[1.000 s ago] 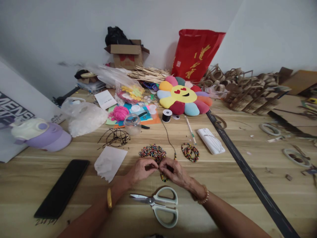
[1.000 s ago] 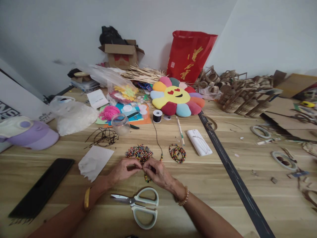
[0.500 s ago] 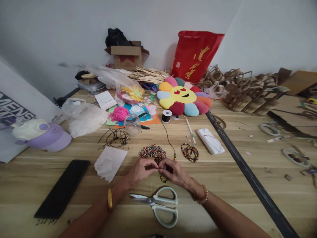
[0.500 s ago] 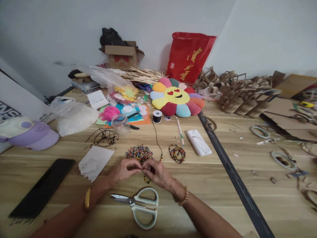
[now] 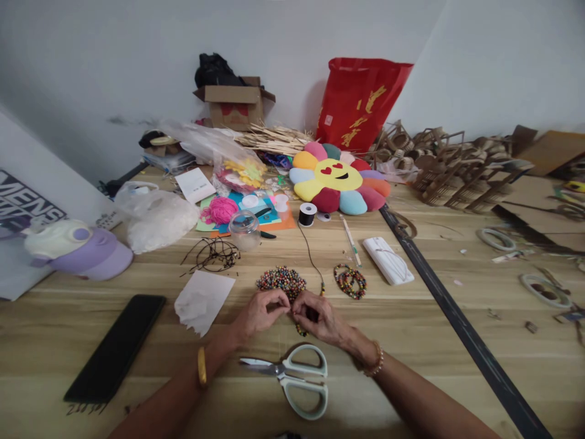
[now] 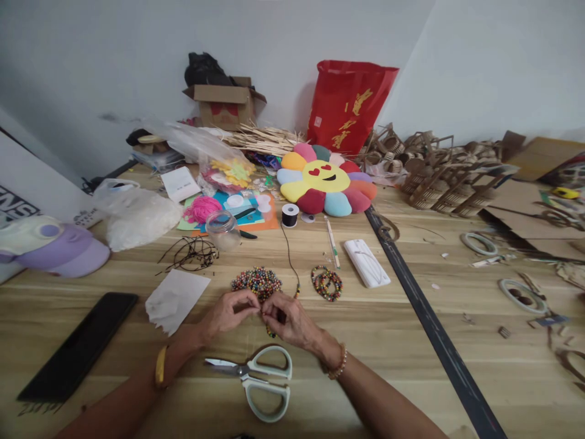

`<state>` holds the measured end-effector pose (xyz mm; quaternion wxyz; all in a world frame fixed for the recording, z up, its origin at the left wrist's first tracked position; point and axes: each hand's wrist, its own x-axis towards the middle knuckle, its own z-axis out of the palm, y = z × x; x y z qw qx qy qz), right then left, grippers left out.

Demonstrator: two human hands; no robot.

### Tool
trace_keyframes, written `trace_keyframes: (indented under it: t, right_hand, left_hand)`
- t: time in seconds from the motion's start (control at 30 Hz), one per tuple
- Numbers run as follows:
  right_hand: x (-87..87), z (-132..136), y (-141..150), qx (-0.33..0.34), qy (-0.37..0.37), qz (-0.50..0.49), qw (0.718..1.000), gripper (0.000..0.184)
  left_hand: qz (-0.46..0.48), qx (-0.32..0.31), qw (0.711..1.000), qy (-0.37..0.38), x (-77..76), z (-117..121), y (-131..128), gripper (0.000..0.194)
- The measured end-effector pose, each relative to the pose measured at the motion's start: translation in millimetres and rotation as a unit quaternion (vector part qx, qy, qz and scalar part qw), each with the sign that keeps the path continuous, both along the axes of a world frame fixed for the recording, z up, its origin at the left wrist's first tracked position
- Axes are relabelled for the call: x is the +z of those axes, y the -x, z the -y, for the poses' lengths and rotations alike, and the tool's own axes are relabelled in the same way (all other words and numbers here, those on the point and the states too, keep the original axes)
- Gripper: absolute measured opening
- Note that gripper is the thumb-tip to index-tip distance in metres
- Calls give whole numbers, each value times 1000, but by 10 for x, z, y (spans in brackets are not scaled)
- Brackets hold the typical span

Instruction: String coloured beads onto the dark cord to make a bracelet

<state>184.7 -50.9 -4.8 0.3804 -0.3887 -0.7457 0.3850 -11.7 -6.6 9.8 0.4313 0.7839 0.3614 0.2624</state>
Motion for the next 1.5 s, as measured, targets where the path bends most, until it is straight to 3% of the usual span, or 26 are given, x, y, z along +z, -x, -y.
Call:
trace_keyframes:
  t: [0.1,0.27,0.47,0.57,0.67,0.87,1.07,1.33,1.5]
  right_hand:
    - [25,10,-5,20,-14,5,1000,8]
    - [30,11,-15,43,-32,6,999,26]
    - [4,1,-15,-26,-37,-3,999,19]
    - [-3,1,6,-41,-1,-11,999,13]
    - [-9,12,39,-34,36,-11,999,18]
    - [-32,24,67,-37,71,-13,997,16]
    - [25,-17,33,13,90,29,995,4]
    - [87,-47,14,67,73,90,991,11]
    - [253,-79,-54,19,126,52,991,21]
  left_hand:
    - [12,16,1000,-4,14,-34,40,6]
    - [31,39,999,-21,7,-87,99,7]
    - [21,17,999,-17,26,-72,82,7]
    - [27,0,999,-32,72,-42,53,7]
    - [38,-4,999,-26,149,-13,29,7]
    - [56,14,998,3,262,-2,19,6]
    - [49,13,999,-2,264,-25,10,6]
    - [72,29,997,29,255,-66,2,6]
    - [53,15,998,6,212,-103,51,10]
